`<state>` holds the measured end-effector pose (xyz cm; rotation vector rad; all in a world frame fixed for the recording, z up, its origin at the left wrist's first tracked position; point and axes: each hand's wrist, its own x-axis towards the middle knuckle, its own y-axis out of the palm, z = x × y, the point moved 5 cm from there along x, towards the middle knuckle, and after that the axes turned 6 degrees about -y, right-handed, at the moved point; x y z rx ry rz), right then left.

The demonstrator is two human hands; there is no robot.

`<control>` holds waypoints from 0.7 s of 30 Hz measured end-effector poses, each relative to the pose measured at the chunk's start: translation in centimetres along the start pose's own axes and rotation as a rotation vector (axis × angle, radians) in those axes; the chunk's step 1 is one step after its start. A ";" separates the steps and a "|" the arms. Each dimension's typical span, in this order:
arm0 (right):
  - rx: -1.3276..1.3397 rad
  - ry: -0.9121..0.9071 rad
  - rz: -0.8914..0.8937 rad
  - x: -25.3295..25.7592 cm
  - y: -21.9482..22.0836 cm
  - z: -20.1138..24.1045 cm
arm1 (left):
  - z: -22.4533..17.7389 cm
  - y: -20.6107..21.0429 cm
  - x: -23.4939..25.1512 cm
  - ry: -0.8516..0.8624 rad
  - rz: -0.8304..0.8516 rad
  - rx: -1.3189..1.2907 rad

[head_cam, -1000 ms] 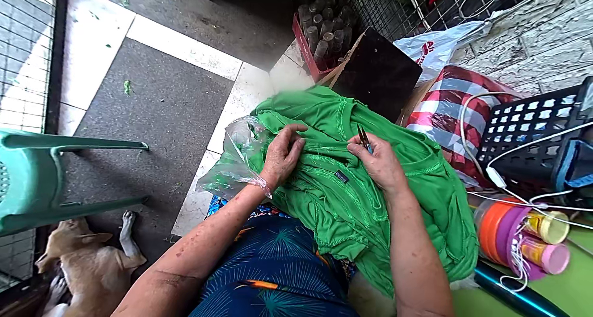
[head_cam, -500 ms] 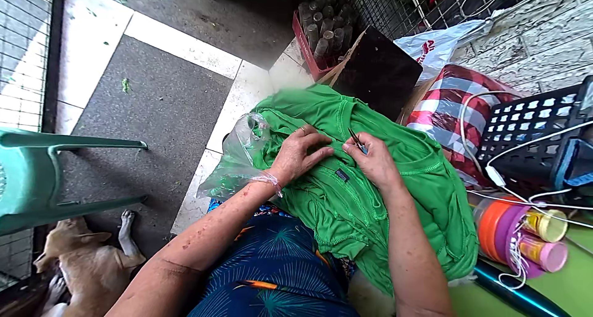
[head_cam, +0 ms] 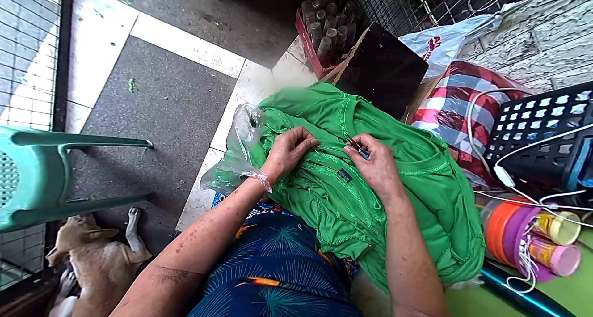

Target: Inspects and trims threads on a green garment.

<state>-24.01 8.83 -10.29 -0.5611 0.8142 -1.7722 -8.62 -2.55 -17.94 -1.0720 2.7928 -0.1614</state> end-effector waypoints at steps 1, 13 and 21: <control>-0.016 -0.062 -0.039 0.0 0.0 0.2 | -0.1 0.0 -0.2 0.023 -0.012 0.012; -0.048 -0.146 0.009 -0.1 0.2 0.4 | -2.2 0.8 -0.9 0.161 -0.066 0.253; -0.007 -0.079 0.008 -0.3 0.0 0.4 | -3.6 1.6 -0.3 0.198 -0.002 0.437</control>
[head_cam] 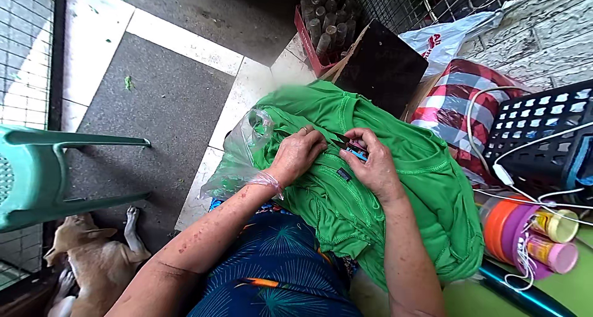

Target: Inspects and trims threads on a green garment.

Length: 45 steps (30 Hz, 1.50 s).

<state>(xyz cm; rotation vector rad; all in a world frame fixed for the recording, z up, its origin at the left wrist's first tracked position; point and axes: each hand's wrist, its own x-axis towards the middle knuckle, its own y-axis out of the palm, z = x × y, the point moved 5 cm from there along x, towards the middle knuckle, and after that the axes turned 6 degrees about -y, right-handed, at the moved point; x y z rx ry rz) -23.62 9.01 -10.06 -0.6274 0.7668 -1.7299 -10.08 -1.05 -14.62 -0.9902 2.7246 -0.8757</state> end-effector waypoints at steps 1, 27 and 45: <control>0.006 0.001 -0.002 0.0 0.0 0.0 | 0.2 -0.1 -0.1 -0.016 0.000 -0.010; -0.363 -0.063 0.078 -0.2 1.3 2.4 | 1.0 1.6 -1.5 0.089 -0.240 0.017; -0.081 0.139 -0.075 0.4 -2.1 6.9 | 1.8 0.0 -1.2 -0.011 0.061 -0.264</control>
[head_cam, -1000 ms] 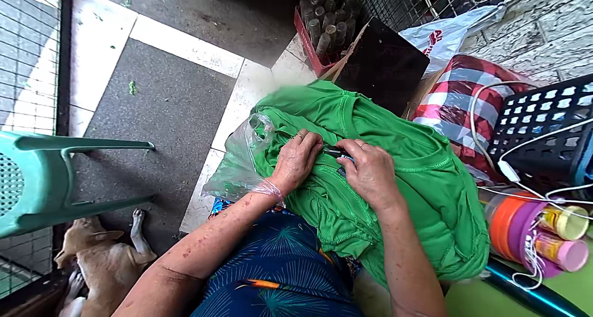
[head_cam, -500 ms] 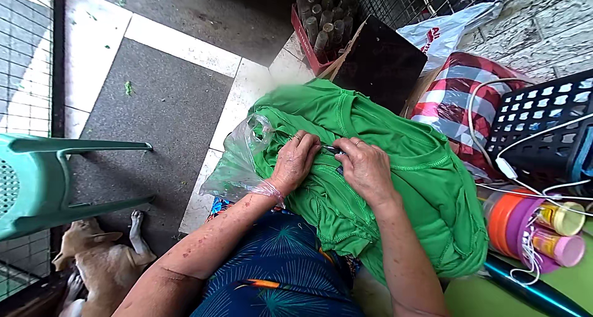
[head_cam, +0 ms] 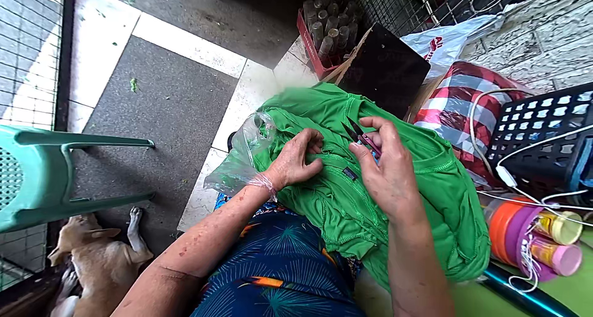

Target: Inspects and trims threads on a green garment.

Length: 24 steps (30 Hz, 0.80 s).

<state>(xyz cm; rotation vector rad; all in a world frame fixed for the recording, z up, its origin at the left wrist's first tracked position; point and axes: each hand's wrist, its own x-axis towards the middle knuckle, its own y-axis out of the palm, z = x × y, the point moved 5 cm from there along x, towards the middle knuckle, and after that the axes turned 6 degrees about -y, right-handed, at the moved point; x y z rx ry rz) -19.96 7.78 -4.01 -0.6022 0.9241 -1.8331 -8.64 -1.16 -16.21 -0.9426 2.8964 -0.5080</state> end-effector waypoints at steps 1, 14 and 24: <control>0.030 0.030 -0.001 0.1 0.7 -0.2 | -0.2 0.0 0.0 -0.013 -0.017 0.019; -0.162 -0.028 0.012 -1.2 3.9 -3.2 | 0.3 0.2 -0.8 0.064 -0.252 0.062; -0.352 0.026 0.142 -0.8 4.6 -2.2 | 0.9 0.9 -0.9 0.113 -0.256 0.086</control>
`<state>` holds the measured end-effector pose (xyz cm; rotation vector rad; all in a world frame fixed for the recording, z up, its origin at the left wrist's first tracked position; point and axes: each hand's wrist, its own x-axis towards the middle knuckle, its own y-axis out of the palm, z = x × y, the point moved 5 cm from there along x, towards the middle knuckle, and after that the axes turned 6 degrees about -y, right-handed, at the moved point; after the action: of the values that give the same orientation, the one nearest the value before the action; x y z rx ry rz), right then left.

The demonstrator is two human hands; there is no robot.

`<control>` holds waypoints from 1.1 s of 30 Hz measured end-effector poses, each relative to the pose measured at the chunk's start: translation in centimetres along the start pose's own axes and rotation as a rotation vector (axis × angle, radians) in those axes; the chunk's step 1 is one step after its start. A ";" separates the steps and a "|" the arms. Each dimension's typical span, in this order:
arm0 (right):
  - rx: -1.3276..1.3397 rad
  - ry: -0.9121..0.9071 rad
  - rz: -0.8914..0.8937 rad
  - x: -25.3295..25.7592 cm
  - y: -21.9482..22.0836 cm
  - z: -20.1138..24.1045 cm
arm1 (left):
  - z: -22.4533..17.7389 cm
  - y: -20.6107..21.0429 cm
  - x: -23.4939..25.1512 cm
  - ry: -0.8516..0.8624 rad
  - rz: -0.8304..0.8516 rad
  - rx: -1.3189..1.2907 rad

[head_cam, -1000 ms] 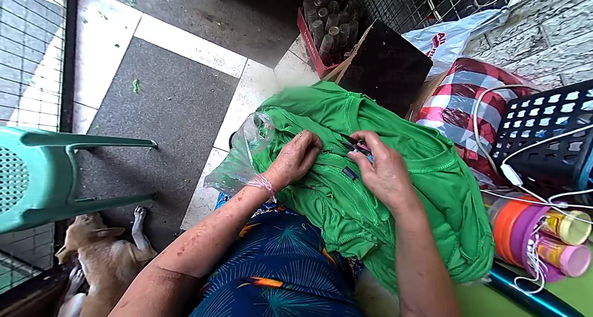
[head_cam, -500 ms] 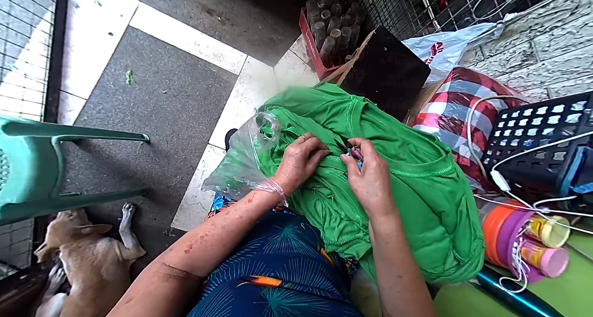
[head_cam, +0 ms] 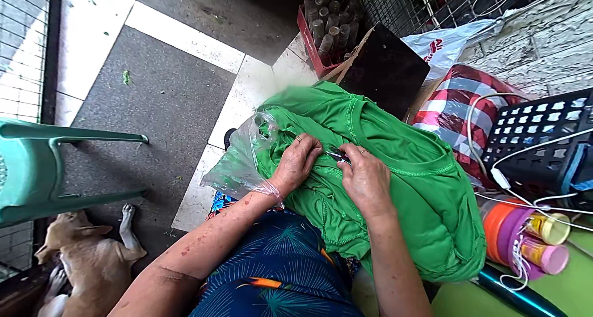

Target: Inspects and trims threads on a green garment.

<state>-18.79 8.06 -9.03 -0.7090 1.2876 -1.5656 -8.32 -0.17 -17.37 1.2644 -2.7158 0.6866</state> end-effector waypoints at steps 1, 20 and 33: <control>-0.005 0.012 0.010 0.1 0.0 0.1 | 0.0 0.1 -0.2 0.022 -0.017 -0.001; 0.060 0.098 0.047 0.1 0.0 -0.6 | -0.2 0.3 -0.3 0.063 -0.011 0.078; 0.056 0.141 0.081 0.7 0.4 -0.8 | -0.4 0.2 -1.1 0.027 -0.057 0.064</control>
<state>-19.59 7.77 -9.70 -0.5127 1.3532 -1.6022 -7.82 0.89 -17.32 1.3301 -2.6459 0.7843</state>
